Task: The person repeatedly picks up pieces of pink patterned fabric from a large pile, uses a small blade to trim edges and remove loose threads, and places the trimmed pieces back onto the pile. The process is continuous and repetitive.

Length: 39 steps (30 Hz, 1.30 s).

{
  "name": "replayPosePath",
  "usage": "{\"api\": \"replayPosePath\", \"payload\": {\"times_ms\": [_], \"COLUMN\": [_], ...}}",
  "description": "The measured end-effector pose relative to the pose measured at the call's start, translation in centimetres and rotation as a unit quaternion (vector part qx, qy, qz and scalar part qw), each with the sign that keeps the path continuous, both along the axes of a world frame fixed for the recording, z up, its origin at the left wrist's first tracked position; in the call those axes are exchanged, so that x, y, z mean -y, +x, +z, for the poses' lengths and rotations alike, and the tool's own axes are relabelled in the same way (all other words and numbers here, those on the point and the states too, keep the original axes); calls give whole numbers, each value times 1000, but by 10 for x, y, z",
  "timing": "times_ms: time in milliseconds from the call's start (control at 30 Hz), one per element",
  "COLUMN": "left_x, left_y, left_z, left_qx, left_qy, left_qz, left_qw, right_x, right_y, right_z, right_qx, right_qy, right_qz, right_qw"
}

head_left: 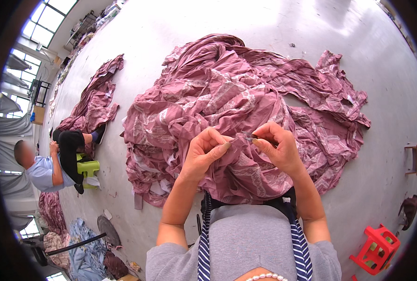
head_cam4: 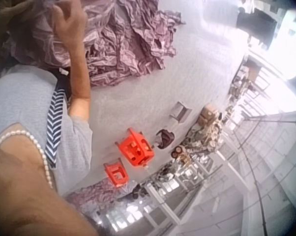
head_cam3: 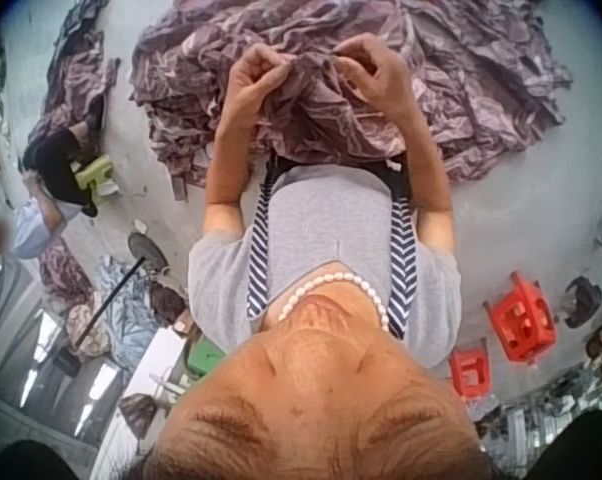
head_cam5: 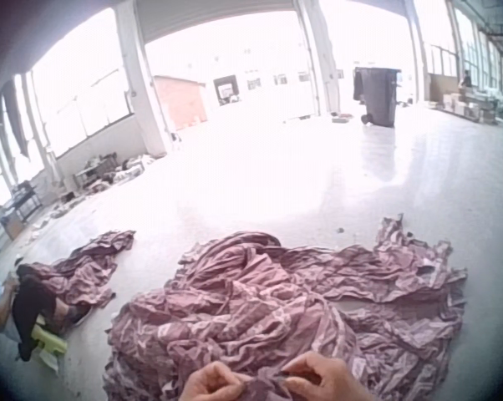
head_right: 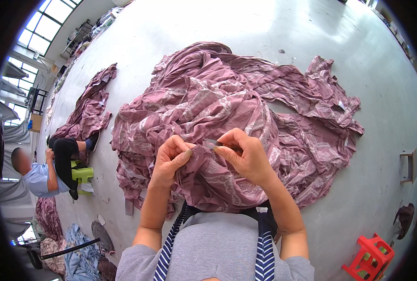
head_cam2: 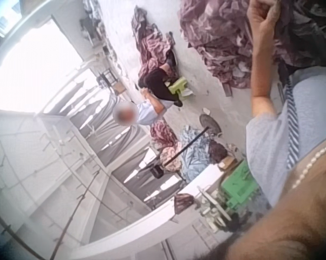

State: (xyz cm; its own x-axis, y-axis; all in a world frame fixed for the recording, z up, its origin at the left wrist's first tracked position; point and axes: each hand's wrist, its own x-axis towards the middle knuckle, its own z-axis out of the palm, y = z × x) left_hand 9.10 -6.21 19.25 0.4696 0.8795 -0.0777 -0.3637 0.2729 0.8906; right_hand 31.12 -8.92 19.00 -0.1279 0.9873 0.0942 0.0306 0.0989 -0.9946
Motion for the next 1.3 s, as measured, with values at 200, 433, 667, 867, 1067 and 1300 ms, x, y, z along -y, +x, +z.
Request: {"api": "replayPosePath", "payload": {"times_ms": [200, 433, 667, 867, 1067, 1300], "left_x": [-4, -7, -1, 3, -6, -4], "left_y": [-2, -7, 10, 21, 14, 22], "left_z": [1, 4, -3, -8, 1, 6], "left_qx": [-2, -30, 7, 72, 73, 17], "left_qy": [-1, -6, -57, -84, -27, -70], "left_qz": [-68, -87, 53, 32, 93, 110], "left_qw": [998, 996, 997, 993, 993, 991], "right_x": [-1, -2, 16, 15, 9, 3], "right_y": [5, 20, -7, -32, -9, -7], "right_z": [13, 19, 14, -5, -5, -22], "right_qx": [37, 75, -15, 64, -140, -143], "right_qy": [8, 12, -36, 57, -92, -46], "right_qz": [27, -3, -37, -109, -61, -93], "right_qw": [999, 997, 999, 990, 984, 984]}}
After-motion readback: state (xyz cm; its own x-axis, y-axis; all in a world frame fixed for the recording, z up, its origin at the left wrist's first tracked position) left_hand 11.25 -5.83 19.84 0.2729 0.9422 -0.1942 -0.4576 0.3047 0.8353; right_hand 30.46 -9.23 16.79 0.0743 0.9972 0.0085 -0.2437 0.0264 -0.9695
